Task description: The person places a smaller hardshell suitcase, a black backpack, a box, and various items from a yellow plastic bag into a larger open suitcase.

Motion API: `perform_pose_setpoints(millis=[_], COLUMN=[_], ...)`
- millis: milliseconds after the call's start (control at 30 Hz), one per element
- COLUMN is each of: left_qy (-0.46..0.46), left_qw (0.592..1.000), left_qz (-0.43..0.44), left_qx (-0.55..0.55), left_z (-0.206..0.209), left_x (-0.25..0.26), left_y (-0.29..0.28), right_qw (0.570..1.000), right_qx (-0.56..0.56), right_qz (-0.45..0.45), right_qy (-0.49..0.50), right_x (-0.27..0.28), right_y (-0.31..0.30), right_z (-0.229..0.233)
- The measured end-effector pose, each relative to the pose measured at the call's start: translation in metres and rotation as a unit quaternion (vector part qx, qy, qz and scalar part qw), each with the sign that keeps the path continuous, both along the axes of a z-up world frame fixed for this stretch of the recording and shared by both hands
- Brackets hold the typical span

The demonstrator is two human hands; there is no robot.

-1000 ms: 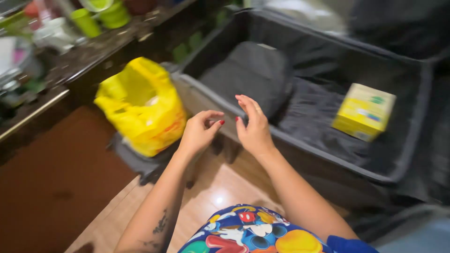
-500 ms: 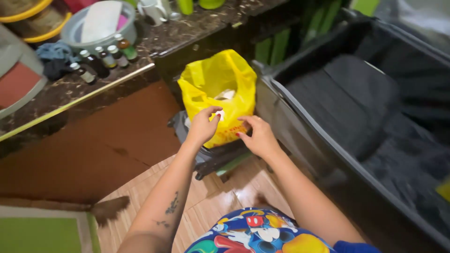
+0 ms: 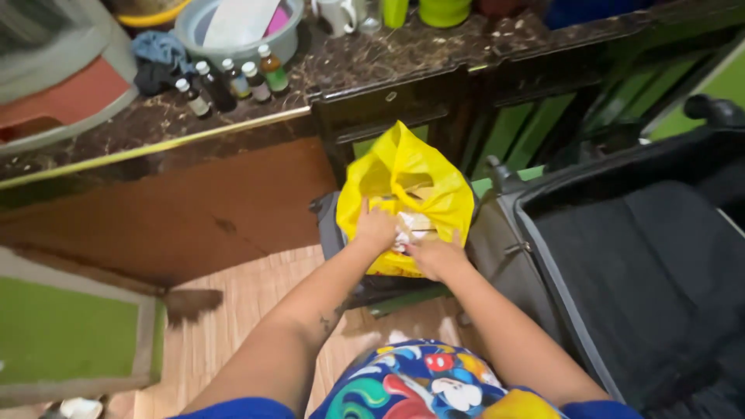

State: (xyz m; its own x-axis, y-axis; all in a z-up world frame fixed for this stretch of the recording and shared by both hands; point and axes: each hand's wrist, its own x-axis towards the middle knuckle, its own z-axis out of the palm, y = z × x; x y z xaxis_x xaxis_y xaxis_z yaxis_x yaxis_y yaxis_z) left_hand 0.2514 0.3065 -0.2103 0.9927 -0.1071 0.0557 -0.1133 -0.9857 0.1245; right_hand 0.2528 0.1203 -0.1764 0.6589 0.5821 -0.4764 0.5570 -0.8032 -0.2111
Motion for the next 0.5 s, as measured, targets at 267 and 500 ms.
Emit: perform_pose_setpoints(millis=[267, 500], left_qy=[0.190, 0.160], left_qw=[0.966, 0.964], left_qz=[0.099, 0.126], left_qx=[0.142, -0.168], left_z=[-0.065, -0.145], left_x=[0.000, 0.106], left_y=[0.052, 0.069], right_qw=[0.980, 0.948], right_qx=[0.079, 0.221], right_qz=[-0.181, -0.210], right_qy=[-0.033, -0.091], right_x=[0.022, 0.035], right_y=[-0.004, -0.005], right_z=[-0.015, 0.009])
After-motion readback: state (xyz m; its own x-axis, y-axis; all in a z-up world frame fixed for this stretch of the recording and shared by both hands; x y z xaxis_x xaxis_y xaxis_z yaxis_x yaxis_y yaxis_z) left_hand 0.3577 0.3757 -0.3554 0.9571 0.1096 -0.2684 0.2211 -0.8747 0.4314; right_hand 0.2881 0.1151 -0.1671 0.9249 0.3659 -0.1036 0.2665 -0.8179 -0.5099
